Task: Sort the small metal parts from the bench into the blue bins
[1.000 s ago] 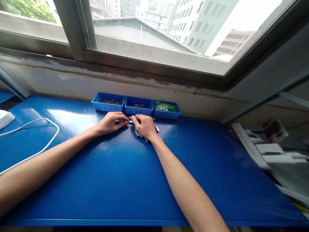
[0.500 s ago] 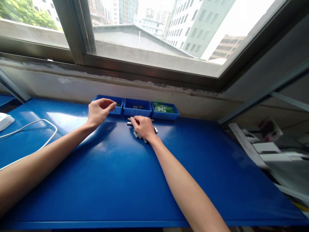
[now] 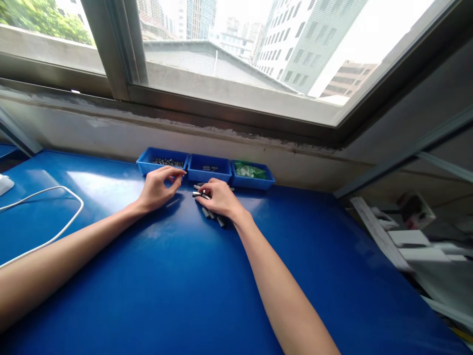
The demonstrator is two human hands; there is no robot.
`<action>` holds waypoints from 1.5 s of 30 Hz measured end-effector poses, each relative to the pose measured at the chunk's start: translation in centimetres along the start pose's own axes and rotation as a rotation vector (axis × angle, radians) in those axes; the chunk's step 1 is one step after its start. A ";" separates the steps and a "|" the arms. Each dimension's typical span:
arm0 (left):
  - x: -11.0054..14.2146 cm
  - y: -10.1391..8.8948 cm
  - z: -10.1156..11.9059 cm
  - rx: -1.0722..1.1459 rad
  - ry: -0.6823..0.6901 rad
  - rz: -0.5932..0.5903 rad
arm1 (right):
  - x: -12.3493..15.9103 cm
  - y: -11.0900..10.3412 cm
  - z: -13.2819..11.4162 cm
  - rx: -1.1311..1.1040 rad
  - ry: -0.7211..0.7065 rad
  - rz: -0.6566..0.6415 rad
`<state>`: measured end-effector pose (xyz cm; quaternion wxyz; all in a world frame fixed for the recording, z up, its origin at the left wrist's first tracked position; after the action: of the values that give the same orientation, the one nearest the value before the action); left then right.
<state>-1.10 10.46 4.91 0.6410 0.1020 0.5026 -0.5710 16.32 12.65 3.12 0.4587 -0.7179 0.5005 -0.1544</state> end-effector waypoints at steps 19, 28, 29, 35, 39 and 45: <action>0.7 2.4 -1.4 0.061 -0.074 -0.203 | 0.2 -0.8 0.4 -0.744 0.308 -0.123; 0.9 3.2 0.2 -0.028 0.039 -0.350 | -0.3 -3.1 4.2 -1.009 0.480 0.356; 0.9 3.2 0.2 -0.030 0.041 -0.357 | -0.2 -3.3 4.1 -0.994 0.468 0.387; 1.0 3.2 -0.3 -0.075 0.028 -0.347 | -0.3 -2.9 0.6 -0.319 0.262 0.238; 0.9 2.9 -0.5 -0.074 0.025 -0.320 | -0.2 -0.8 -1.8 0.190 0.074 0.125; 0.8 2.9 -0.4 -0.066 0.023 -0.324 | -0.2 0.4 -2.1 0.350 0.020 0.118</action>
<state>0.99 11.19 2.87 0.5377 0.0050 0.5384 -0.6488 14.60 11.71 3.91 0.5800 -0.5949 0.5116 -0.2190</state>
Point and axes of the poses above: each hand's wrist, its own x-axis away from the middle knuckle, its own y-axis out of the palm, z = x × y, the point moved 8 cm from there along -x, towards the middle knuckle, and after that the axes turned 8 degrees about y, right-handed, at the moved point
